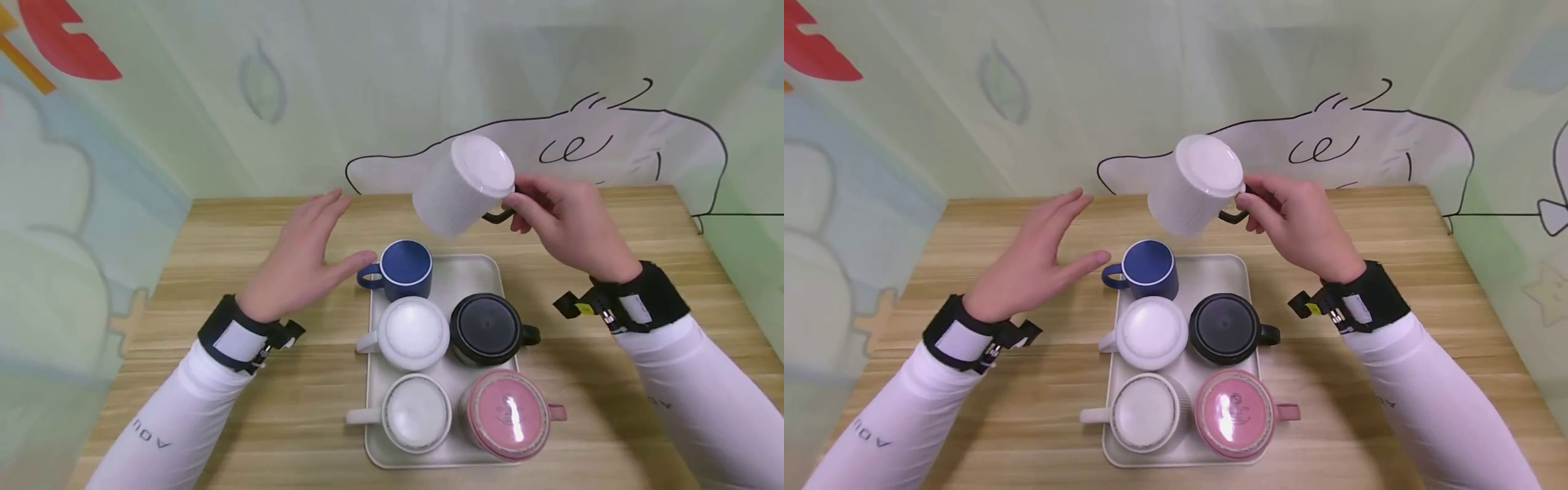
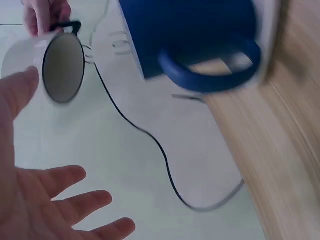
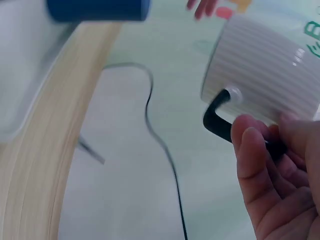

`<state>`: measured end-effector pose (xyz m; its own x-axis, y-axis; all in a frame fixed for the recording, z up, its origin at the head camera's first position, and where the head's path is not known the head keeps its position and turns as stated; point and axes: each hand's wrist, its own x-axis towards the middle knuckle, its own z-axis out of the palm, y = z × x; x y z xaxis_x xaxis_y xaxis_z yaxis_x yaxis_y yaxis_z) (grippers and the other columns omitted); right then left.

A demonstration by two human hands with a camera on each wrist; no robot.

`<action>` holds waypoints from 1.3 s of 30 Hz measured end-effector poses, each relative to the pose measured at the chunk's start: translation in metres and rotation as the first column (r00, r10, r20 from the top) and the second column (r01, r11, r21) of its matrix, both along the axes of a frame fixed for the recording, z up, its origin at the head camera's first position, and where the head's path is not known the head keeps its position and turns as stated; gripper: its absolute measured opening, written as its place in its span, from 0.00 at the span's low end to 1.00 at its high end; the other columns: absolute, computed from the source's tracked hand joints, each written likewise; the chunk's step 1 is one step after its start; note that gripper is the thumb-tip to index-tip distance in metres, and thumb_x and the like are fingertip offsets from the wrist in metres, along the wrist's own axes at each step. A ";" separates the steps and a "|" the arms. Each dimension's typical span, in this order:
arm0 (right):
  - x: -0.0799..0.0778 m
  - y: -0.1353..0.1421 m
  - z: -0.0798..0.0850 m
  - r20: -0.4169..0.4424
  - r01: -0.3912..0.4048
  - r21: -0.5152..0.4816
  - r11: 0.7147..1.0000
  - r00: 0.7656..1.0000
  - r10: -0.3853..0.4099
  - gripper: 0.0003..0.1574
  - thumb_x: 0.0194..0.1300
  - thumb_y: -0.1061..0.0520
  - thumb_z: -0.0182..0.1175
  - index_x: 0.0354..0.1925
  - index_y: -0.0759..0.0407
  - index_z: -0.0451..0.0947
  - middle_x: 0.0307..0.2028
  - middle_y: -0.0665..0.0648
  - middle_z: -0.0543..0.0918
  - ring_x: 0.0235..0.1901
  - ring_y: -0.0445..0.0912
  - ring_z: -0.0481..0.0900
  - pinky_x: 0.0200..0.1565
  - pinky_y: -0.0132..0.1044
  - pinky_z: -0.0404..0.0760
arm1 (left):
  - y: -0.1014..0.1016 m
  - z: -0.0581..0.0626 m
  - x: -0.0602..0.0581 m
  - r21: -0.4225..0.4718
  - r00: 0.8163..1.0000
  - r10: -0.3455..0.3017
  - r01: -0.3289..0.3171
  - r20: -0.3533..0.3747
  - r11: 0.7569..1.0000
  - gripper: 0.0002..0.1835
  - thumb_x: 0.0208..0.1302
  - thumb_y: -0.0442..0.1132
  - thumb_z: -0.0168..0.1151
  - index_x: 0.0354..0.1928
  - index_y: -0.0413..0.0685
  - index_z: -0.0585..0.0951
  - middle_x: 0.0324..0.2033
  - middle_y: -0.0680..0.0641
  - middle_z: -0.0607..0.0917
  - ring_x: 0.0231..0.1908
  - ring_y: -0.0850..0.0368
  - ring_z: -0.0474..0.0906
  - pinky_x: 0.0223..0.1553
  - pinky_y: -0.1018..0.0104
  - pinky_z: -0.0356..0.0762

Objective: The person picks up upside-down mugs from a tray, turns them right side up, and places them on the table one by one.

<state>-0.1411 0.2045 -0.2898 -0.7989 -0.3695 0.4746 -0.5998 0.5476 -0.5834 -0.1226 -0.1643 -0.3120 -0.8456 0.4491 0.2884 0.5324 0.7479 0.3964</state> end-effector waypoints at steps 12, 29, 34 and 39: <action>0.004 -0.047 0.026 0.176 -0.085 -0.389 0.917 0.971 0.164 0.13 0.73 0.65 0.55 0.51 0.72 0.77 0.37 0.65 0.82 0.30 0.53 0.83 0.37 0.40 0.84 | 0.065 0.017 -0.007 0.434 0.970 -0.150 0.055 0.189 0.899 0.29 0.67 0.51 0.65 0.64 0.44 0.75 0.58 0.50 0.78 0.54 0.58 0.76 0.51 0.64 0.76; -0.014 -0.076 -0.009 0.342 -0.004 -0.746 0.666 0.856 0.388 0.19 0.74 0.56 0.54 0.55 0.69 0.72 0.45 0.71 0.79 0.39 0.56 0.84 0.48 0.46 0.82 | 0.108 0.007 -0.028 0.879 0.898 -0.287 -0.187 0.335 0.439 0.17 0.71 0.37 0.60 0.57 0.32 0.78 0.49 0.43 0.83 0.38 0.52 0.82 0.47 0.58 0.81; -0.014 -0.083 -0.015 0.359 -0.003 -0.749 0.662 0.839 0.409 0.19 0.75 0.56 0.53 0.55 0.70 0.71 0.48 0.70 0.80 0.42 0.55 0.84 0.50 0.46 0.81 | 0.108 0.005 -0.031 0.910 0.909 -0.286 -0.185 0.302 0.372 0.14 0.71 0.34 0.60 0.51 0.30 0.78 0.42 0.40 0.83 0.36 0.54 0.82 0.46 0.58 0.81; -0.014 -0.083 -0.015 0.363 -0.011 -0.720 0.694 0.846 0.390 0.19 0.74 0.58 0.55 0.57 0.69 0.72 0.51 0.69 0.80 0.44 0.56 0.84 0.49 0.45 0.81 | 0.102 0.006 -0.033 0.905 0.929 -0.256 -0.149 0.265 0.398 0.12 0.70 0.34 0.61 0.48 0.31 0.79 0.41 0.38 0.84 0.34 0.50 0.83 0.45 0.58 0.81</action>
